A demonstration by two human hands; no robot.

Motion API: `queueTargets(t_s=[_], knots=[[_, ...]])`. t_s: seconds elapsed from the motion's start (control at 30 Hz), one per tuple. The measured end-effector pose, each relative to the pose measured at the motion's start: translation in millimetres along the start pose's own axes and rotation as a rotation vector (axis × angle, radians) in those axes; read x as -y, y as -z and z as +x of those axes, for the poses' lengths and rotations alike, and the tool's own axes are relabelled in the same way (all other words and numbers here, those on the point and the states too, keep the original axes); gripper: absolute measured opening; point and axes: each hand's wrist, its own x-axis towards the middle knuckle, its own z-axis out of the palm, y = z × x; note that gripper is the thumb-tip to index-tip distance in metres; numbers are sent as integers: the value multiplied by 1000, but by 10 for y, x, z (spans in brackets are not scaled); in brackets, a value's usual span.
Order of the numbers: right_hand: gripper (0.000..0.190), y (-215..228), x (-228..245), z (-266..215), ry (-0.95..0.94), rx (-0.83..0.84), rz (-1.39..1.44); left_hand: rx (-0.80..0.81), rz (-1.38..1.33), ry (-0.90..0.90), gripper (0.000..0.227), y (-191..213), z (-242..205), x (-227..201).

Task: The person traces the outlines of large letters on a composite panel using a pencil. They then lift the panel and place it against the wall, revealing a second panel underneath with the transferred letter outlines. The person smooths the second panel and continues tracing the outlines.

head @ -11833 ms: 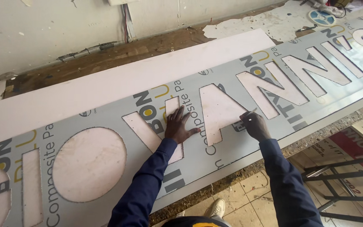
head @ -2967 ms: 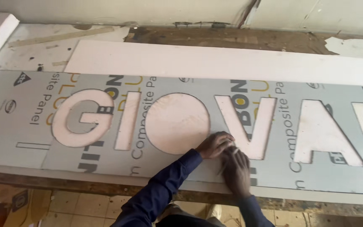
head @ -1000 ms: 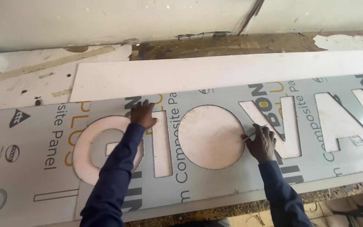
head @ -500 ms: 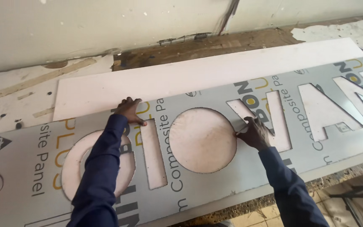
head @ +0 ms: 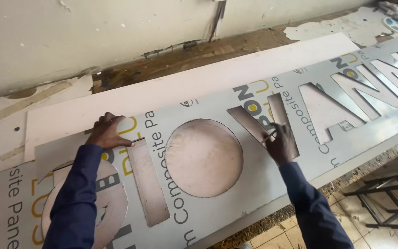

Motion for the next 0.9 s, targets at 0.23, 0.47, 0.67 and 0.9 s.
queueTargets(t_s=[0.23, 0.47, 0.67, 0.9], knots=[[74, 117, -1035, 382, -420, 140, -143, -28, 23, -17, 109, 131, -18, 7], [105, 438, -751, 861, -526, 388, -41, -33, -4, 4, 116, 187, 5, 12], [117, 401, -717, 1100, -646, 372, 22, -107, 34, -14, 122, 198, 24, 89], [88, 294, -1473, 1237, -771, 105, 499, -147, 2, 13, 120, 286, -48, 14]])
